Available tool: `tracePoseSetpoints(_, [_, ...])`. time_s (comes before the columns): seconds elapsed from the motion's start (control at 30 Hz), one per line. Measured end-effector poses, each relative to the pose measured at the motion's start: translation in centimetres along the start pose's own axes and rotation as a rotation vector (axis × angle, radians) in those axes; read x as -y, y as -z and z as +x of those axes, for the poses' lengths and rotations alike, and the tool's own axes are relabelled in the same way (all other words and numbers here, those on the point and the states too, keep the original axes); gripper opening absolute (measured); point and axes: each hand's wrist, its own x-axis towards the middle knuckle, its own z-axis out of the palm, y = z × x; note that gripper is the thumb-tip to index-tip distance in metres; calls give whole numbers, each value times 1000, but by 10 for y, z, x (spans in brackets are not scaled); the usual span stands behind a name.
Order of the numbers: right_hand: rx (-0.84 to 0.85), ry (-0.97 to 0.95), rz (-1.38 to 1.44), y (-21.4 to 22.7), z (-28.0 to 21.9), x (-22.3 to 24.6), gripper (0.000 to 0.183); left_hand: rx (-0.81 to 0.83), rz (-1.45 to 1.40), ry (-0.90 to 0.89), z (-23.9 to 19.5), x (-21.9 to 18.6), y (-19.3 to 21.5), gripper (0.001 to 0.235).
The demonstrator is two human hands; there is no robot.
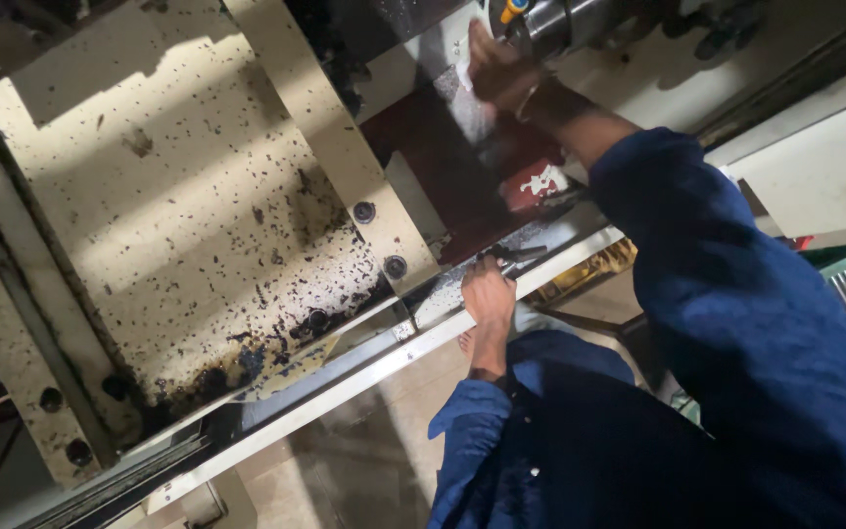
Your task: The person operates a CNC machine by manipulating the door handles and using a tool to adjust internal components. They open the machine door, reach inside to adjust a part, and then close the door.
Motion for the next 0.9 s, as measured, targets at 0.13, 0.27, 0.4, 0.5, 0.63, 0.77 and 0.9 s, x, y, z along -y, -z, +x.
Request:
tracePoseSetpoints(0.13, [-80,-56,-50,18,-21,-11,45,-7,4,-7,-2,2,-3,11])
tracePoseSetpoints(0.27, [28,-99,-100,23,-14,-11,40,-10,65,-18,-2,6,-4,14])
tracePoseSetpoints(0.4, [75,-137,-63,18,-20,-5,37,23,37,-4,-3,8,-7,15])
tracePoseSetpoints(0.5, [40,-187,73,12,-26,5,39,10,64,-4,-5,10,-7,14])
tracePoseSetpoints(0.63, [-34,-369,157,8,-18,26,50,30,38,23,-1,6,-7,14])
tracePoseSetpoints(0.77, [136,-591,657,53,-36,89,46,80,-20,114,-3,6,-7,27])
tracePoseSetpoints(0.9, [93,-739,1040,135,-85,147,66,-62,-119,54,1,9,2,25])
